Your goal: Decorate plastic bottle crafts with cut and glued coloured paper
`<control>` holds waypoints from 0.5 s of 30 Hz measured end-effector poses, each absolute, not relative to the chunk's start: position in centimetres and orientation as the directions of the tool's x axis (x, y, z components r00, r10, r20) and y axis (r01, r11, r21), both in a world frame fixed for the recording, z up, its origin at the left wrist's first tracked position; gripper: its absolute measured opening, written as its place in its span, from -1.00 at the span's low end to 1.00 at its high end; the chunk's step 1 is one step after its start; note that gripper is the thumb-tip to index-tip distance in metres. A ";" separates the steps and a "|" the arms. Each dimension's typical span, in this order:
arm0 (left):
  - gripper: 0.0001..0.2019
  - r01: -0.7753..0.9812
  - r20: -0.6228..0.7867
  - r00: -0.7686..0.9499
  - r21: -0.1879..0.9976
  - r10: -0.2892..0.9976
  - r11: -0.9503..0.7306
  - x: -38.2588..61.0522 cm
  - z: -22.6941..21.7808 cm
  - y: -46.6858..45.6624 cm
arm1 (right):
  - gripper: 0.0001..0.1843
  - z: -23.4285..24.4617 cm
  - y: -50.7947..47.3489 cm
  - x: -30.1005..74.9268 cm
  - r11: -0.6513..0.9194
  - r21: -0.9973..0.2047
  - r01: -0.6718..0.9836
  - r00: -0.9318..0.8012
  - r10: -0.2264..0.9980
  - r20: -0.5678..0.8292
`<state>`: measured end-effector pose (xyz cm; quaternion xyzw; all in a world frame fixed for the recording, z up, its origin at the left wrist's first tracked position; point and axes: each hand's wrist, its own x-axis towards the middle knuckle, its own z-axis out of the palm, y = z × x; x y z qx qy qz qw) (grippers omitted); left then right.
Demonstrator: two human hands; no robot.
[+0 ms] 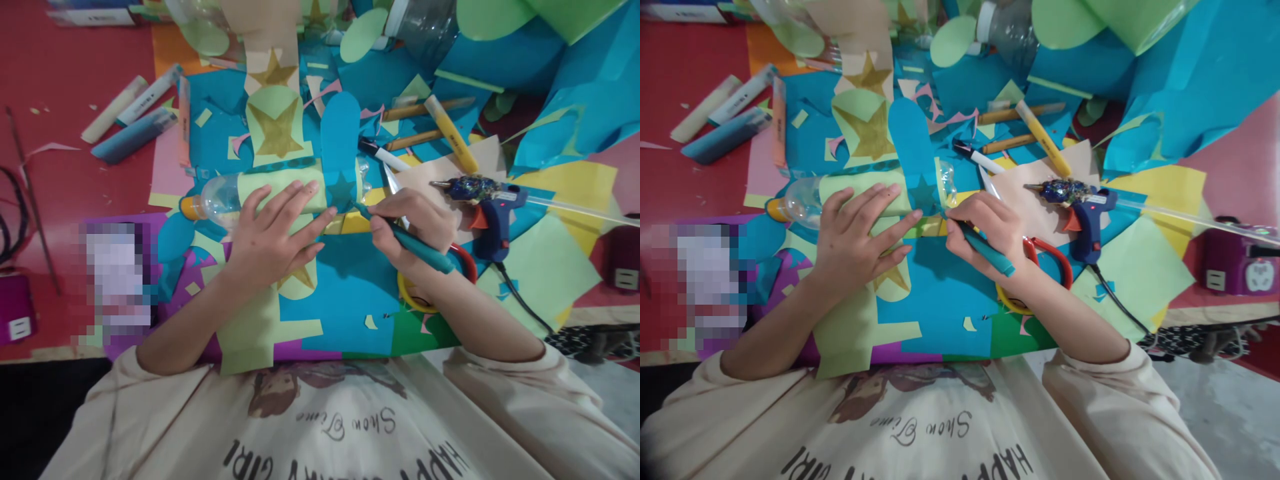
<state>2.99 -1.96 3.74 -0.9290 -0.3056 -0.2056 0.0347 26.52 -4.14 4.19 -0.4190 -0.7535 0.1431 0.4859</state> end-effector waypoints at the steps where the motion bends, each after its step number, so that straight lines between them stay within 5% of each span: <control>1: -0.50 0.588 0.404 0.727 0.052 0.556 -0.807 3.0 3.7 -2.0 | -0.92 4.1 -4.1 26.5 0.606 -0.627 0.490 -0.169 0.771 0.613; 9: -0.51 0.581 0.323 0.727 0.179 0.606 -0.794 2.8 3.4 -1.9 | -0.85 4.7 -4.1 26.6 0.615 -0.645 0.455 -0.205 0.777 0.596; 15: -0.49 0.585 0.357 0.746 0.050 0.562 -0.809 2.8 3.6 -1.9 | -0.87 4.9 -4.1 26.6 0.602 -0.661 0.448 -0.191 0.787 0.587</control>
